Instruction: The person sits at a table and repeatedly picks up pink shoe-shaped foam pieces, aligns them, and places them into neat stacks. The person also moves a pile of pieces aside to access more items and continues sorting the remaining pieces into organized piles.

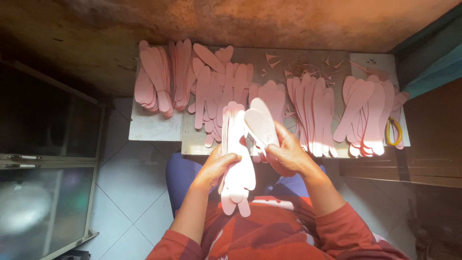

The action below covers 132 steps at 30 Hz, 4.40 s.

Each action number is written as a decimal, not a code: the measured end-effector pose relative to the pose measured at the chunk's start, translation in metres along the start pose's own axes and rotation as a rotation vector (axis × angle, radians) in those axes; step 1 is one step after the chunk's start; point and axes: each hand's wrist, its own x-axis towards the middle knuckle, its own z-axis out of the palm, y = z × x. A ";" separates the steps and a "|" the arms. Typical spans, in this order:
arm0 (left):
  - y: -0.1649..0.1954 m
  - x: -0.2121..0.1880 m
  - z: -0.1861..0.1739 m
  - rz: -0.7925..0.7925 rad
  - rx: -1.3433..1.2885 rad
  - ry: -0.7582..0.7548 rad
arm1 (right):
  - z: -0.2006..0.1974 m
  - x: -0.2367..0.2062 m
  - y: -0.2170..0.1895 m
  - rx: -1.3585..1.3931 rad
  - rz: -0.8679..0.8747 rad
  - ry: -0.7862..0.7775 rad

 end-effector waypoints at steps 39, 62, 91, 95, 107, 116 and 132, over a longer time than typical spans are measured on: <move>-0.041 -0.074 -0.096 0.075 -0.331 0.258 | 0.101 0.159 0.011 -0.921 -0.228 0.326; -0.039 -0.047 -0.082 0.079 -0.363 0.204 | 0.030 0.240 -0.019 -1.584 -0.403 0.367; -0.009 -0.045 -0.062 0.228 -0.220 0.206 | -0.001 0.069 -0.044 -0.422 0.192 0.089; -0.011 -0.047 -0.071 0.213 -0.210 0.215 | -0.005 0.073 -0.037 -0.242 0.017 0.223; -0.031 -0.040 -0.046 0.179 -0.262 0.115 | 0.129 0.040 0.056 0.432 0.179 0.140; -0.037 -0.022 -0.029 0.090 0.489 0.468 | 0.130 0.032 0.056 0.187 0.202 -0.026; -0.007 -0.042 -0.059 0.143 -0.102 0.202 | 0.100 0.051 0.057 0.508 0.410 -0.181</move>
